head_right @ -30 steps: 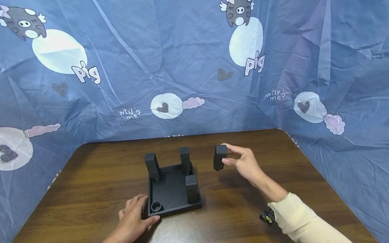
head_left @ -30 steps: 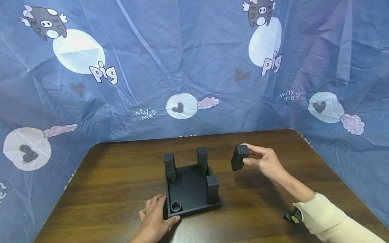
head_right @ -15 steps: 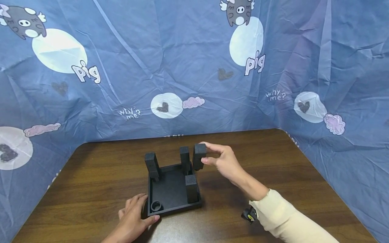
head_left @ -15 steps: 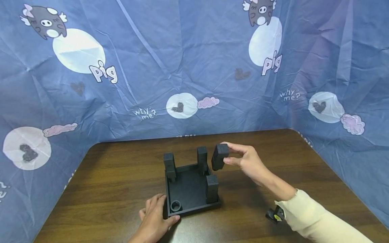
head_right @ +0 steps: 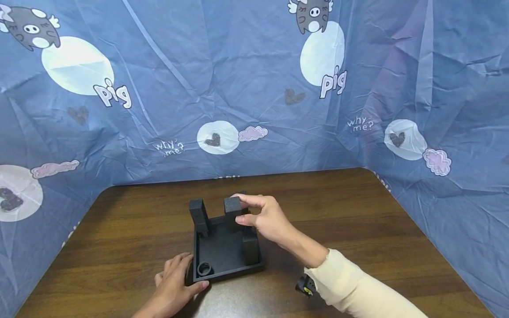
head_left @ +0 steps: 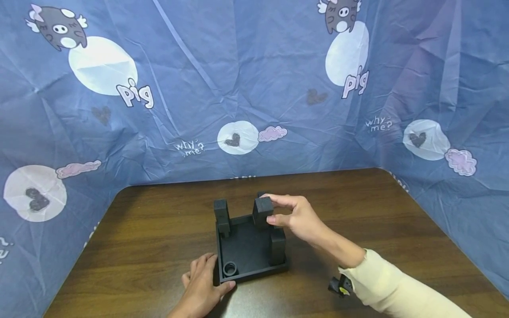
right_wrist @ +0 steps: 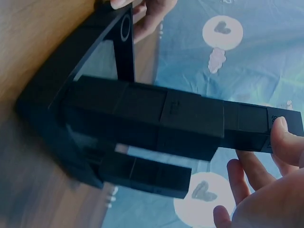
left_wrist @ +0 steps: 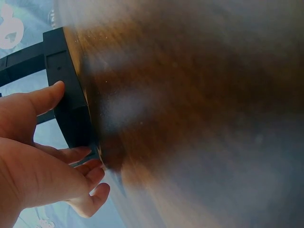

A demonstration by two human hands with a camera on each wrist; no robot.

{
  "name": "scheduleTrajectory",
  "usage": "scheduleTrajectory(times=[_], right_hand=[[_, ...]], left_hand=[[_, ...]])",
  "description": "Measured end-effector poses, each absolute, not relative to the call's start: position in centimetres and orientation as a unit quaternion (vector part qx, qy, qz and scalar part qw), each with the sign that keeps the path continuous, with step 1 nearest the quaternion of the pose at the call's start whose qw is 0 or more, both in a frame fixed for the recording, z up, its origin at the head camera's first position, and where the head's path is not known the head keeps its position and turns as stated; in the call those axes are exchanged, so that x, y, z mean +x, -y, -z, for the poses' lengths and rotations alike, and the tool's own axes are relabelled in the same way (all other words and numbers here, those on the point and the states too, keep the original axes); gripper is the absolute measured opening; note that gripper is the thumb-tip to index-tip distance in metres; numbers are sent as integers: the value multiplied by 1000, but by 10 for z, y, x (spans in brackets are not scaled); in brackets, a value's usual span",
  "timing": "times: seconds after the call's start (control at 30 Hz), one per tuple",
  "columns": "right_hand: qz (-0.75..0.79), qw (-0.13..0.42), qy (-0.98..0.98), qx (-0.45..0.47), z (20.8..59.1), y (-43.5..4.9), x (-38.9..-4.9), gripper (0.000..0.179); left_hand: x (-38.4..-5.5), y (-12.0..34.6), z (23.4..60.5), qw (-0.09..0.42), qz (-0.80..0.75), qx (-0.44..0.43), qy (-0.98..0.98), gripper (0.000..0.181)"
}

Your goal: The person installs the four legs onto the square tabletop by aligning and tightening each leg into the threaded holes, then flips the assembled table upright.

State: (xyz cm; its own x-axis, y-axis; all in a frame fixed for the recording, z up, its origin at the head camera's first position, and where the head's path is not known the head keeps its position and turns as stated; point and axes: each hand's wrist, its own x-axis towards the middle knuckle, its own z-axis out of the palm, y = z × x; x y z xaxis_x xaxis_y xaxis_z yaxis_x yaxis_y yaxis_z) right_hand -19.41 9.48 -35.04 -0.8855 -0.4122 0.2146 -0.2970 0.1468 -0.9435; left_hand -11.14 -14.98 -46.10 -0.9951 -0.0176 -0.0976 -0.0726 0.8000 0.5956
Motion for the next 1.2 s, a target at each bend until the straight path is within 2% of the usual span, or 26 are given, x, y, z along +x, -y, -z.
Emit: scheduleTrajectory(times=[0.47,0.87,1.2], right_hand=[[610,107,-739,-263,350,-64,-183,48],[586,106,-756,-272,357,-34,-170,45],[590,139,-752,-257,368,-19,-158,46]], left_hand=[[-111,149,462,28,-310,-20,-950,77],[-111,149,461,24,-315,-17,-949,75],[-111,152,460,36,-321,-13,-946,77]])
